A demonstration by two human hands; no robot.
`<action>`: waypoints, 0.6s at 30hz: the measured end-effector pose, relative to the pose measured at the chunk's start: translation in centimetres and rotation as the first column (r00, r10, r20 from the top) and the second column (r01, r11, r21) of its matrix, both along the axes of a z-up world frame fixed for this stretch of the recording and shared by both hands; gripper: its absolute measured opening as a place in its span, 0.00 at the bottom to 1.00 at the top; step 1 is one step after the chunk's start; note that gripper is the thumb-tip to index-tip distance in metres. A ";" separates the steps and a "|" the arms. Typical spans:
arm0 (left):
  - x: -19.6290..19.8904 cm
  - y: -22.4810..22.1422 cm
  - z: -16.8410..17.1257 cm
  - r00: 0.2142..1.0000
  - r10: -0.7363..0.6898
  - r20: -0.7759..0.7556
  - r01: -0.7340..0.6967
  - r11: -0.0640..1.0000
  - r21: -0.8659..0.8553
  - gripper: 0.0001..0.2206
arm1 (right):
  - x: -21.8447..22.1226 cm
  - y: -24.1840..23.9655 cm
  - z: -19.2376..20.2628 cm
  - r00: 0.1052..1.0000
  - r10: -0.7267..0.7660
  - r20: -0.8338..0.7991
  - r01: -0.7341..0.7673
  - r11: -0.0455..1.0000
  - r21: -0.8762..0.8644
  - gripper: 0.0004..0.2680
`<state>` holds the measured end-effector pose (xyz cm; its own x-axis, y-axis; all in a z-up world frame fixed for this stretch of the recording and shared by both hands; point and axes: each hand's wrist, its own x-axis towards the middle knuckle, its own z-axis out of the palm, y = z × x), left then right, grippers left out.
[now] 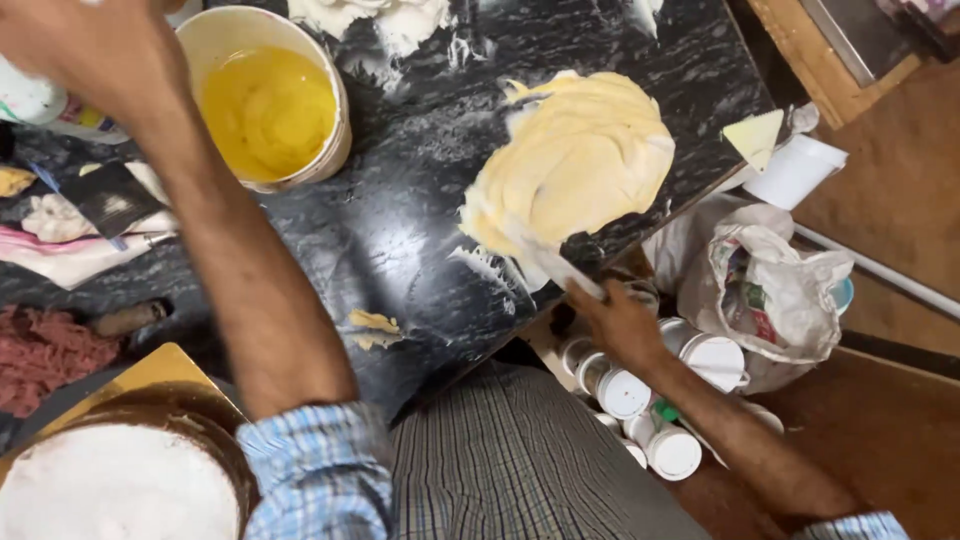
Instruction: The person spreads frosting on a work surface and then uses a spatula to apply it to the tops of several cakes.
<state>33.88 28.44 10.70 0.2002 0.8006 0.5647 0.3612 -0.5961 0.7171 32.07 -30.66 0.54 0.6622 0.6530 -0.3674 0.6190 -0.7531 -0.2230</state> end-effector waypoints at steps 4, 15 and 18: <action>-4.9 -4.4 -3.4 0.996 0.065 -0.053 -0.065 0.998 0.000 0.26 | 5.0 0.6 2.9 0.968 -0.219 0.119 0.248 0.893 -0.376 0.21; -18.0 -21.3 -3.7 0.963 -0.195 -0.185 0.162 0.970 -0.181 0.14 | 2.2 4.7 5.3 0.986 -0.166 0.021 0.166 0.952 -0.259 0.22; -25.5 -25.1 -5.4 0.800 -0.388 -0.457 0.094 0.834 -0.544 0.15 | 5.1 -1.5 5.0 0.945 -0.103 -0.312 0.197 0.937 0.288 0.17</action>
